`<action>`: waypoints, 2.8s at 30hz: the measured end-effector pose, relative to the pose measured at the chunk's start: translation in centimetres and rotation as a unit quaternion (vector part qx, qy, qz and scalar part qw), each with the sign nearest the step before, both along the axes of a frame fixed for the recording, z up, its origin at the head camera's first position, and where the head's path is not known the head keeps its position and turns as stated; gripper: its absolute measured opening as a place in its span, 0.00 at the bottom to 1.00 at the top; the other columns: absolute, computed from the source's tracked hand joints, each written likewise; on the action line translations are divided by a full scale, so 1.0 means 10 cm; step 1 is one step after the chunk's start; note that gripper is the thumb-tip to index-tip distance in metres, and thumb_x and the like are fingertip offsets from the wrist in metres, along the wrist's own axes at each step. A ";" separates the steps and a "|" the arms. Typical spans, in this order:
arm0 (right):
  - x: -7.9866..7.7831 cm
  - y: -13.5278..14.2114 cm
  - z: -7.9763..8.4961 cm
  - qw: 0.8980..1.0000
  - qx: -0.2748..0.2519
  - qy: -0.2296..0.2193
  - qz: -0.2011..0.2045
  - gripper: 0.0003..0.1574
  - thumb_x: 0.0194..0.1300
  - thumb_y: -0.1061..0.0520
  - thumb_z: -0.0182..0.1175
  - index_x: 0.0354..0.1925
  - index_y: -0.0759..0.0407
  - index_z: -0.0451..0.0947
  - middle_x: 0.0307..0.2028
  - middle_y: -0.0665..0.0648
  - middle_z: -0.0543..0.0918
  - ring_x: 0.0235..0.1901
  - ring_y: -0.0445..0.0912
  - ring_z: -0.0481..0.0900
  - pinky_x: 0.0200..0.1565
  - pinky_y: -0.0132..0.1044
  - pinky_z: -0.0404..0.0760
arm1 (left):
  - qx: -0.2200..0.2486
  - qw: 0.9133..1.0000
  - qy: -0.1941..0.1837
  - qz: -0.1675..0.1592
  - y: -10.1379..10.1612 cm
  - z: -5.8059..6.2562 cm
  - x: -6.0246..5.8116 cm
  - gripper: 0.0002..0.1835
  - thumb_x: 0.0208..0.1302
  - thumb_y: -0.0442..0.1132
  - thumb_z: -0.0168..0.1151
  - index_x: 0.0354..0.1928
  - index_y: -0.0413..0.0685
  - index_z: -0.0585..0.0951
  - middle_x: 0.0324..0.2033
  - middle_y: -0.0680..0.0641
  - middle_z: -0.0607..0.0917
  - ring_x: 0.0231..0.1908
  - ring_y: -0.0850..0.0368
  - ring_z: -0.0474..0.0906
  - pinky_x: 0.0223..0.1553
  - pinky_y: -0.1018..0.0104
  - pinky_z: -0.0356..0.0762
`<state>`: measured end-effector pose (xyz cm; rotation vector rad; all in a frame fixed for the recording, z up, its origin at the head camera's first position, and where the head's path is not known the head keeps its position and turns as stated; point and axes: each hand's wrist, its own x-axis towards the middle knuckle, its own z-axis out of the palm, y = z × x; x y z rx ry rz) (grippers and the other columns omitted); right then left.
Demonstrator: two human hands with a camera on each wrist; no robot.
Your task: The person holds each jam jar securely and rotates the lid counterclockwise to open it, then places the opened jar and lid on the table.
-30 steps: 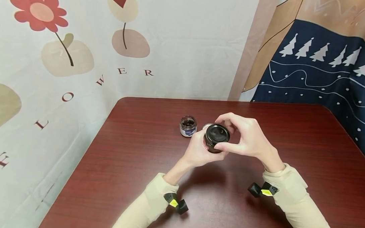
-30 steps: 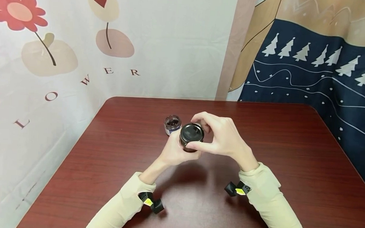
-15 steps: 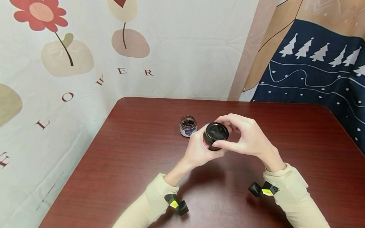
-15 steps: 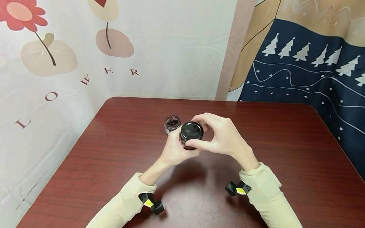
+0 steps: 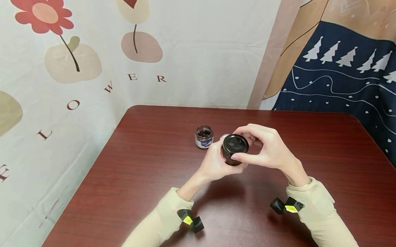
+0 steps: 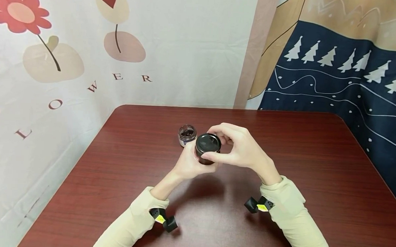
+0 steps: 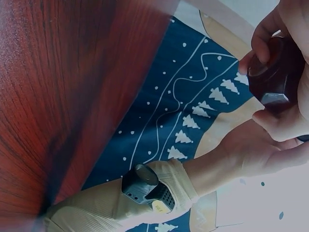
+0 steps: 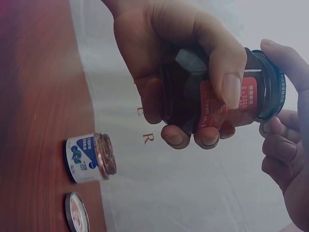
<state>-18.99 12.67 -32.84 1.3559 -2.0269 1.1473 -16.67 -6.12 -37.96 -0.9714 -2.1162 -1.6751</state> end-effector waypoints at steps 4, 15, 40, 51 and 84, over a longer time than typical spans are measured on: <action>0.00 0.00 -0.01 1.000 -0.010 -0.008 0.011 0.31 0.59 0.38 0.72 0.49 0.58 0.82 0.29 0.47 0.76 0.28 0.38 0.70 0.29 0.27 0.69 | 0.006 0.999 -0.019 -0.027 0.00 0.01 0.00 0.27 0.41 0.27 0.76 0.49 0.37 0.80 0.41 0.43 0.84 0.43 0.59 0.79 0.48 0.66 0.79; 0.03 0.00 0.01 0.999 -0.020 -0.031 0.034 0.31 0.56 0.39 0.74 0.49 0.58 0.82 0.29 0.48 0.76 0.28 0.39 0.70 0.27 0.29 0.72 | 0.000 0.992 -0.083 -0.099 -0.05 0.04 0.01 0.25 0.42 0.26 0.76 0.47 0.37 0.81 0.37 0.43 0.85 0.37 0.63 0.79 0.45 0.66 0.79; 0.08 -0.01 0.03 0.990 -0.032 -0.068 0.120 0.33 0.54 0.45 0.78 0.51 0.62 0.81 0.29 0.49 0.78 0.27 0.39 0.71 0.26 0.27 0.75 | 0.013 0.937 -0.124 -0.325 -0.13 0.10 0.00 0.23 0.45 0.16 0.69 0.44 0.27 0.72 0.28 0.35 0.81 0.30 0.57 0.80 0.38 0.64 0.80; 0.09 -0.01 0.06 0.991 -0.024 -0.042 0.126 0.32 0.60 0.46 0.74 0.53 0.66 0.81 0.33 0.51 0.80 0.30 0.40 0.72 0.30 0.28 0.77 | 0.018 0.948 -0.091 -0.303 -0.14 0.11 -0.01 0.24 0.45 0.17 0.71 0.45 0.30 0.74 0.28 0.37 0.82 0.30 0.56 0.80 0.38 0.62 0.80; 0.07 0.02 0.05 0.998 0.038 -0.021 -0.055 0.31 0.58 0.35 0.72 0.49 0.54 0.82 0.29 0.45 0.71 0.29 0.37 0.68 0.28 0.27 0.66 | -0.048 0.996 0.014 0.078 -0.04 0.00 -0.01 0.26 0.38 0.30 0.75 0.45 0.40 0.80 0.35 0.47 0.86 0.34 0.58 0.80 0.38 0.70 0.77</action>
